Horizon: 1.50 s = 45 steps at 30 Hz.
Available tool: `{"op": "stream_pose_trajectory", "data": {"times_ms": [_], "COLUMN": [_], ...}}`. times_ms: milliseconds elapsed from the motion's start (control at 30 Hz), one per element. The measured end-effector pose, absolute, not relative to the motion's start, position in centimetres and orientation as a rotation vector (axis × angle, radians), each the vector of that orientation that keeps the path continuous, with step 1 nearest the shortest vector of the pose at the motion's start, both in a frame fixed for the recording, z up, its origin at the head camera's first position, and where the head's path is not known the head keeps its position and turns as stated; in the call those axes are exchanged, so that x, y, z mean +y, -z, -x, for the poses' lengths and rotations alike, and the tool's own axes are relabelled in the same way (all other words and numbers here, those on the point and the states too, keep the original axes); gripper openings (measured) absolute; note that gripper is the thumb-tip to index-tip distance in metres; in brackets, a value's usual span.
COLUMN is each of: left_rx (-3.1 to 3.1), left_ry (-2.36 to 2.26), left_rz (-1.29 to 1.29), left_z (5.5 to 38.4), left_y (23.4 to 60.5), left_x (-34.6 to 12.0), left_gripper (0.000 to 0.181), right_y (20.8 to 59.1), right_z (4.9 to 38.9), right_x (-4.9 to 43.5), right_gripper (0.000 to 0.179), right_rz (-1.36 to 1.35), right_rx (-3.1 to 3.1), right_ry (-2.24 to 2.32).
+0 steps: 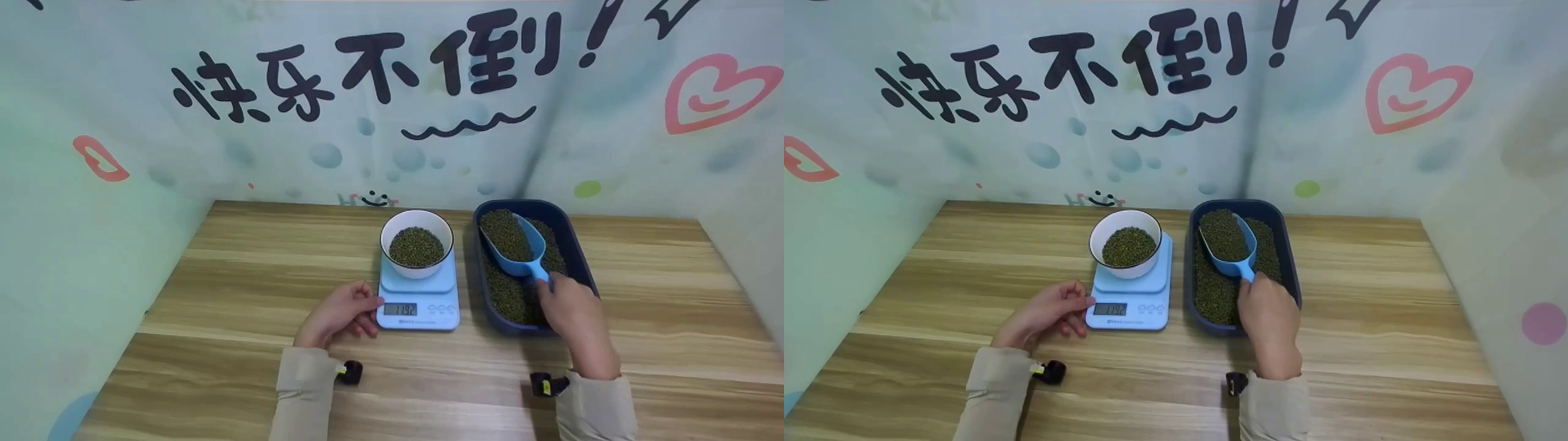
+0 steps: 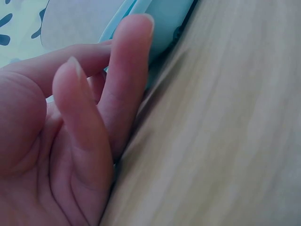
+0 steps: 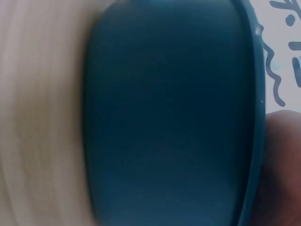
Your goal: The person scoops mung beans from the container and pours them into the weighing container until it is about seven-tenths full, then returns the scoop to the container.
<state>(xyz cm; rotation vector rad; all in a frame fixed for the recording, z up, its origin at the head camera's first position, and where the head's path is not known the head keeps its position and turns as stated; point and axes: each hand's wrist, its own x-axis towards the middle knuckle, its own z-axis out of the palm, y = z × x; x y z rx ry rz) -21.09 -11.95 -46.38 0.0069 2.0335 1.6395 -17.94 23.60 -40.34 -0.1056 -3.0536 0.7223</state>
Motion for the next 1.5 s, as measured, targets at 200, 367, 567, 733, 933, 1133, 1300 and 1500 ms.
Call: {"op": "stream_pose_trajectory", "data": {"times_ms": [200,367,567,733,933,1133,1300,1500], "left_rx": [2.040,2.019,2.032,2.051,2.052,2.050,2.015,2.016], "left_ry": [-1.640,-1.666,-1.653,-1.642,-1.638,-1.635,-1.683,-1.688], "left_rz": [-0.001,0.001,-0.012,-0.028,-0.013,-0.013,-0.026,-0.033], "left_z": [21.1,21.1,21.2,21.1,20.9,20.9,20.9,21.0], "left_y": [46.1,46.0,46.0,46.1,46.1,46.3,46.5,46.4], "left_x": [-11.9,-11.8,-11.8,-11.9,-12.0,-12.0,-12.0,-11.9], "left_gripper": [0.027,0.026,0.026,0.027,0.028,0.028,0.026,0.026], "right_y": [41.0,41.5,41.5,41.3,40.8,40.4,39.6,38.4], "right_z": [18.2,18.3,18.4,18.3,18.1,17.9,17.6,17.0], "right_x": [23.2,23.1,23.1,23.3,23.7,24.1,24.2,24.1], "right_gripper": [0.028,0.027,0.025,0.025,0.029,0.029,0.033,0.032], "right_rz": [0.219,0.284,0.289,0.261,0.255,0.230,0.227,0.196], "right_rx": [-3.020,-2.969,-2.952,-2.966,-2.976,-2.947,-2.913,-2.882], "right_ry": [-0.638,-0.606,-0.640,-0.677,-0.743,-0.838,-0.897,-0.918]}}
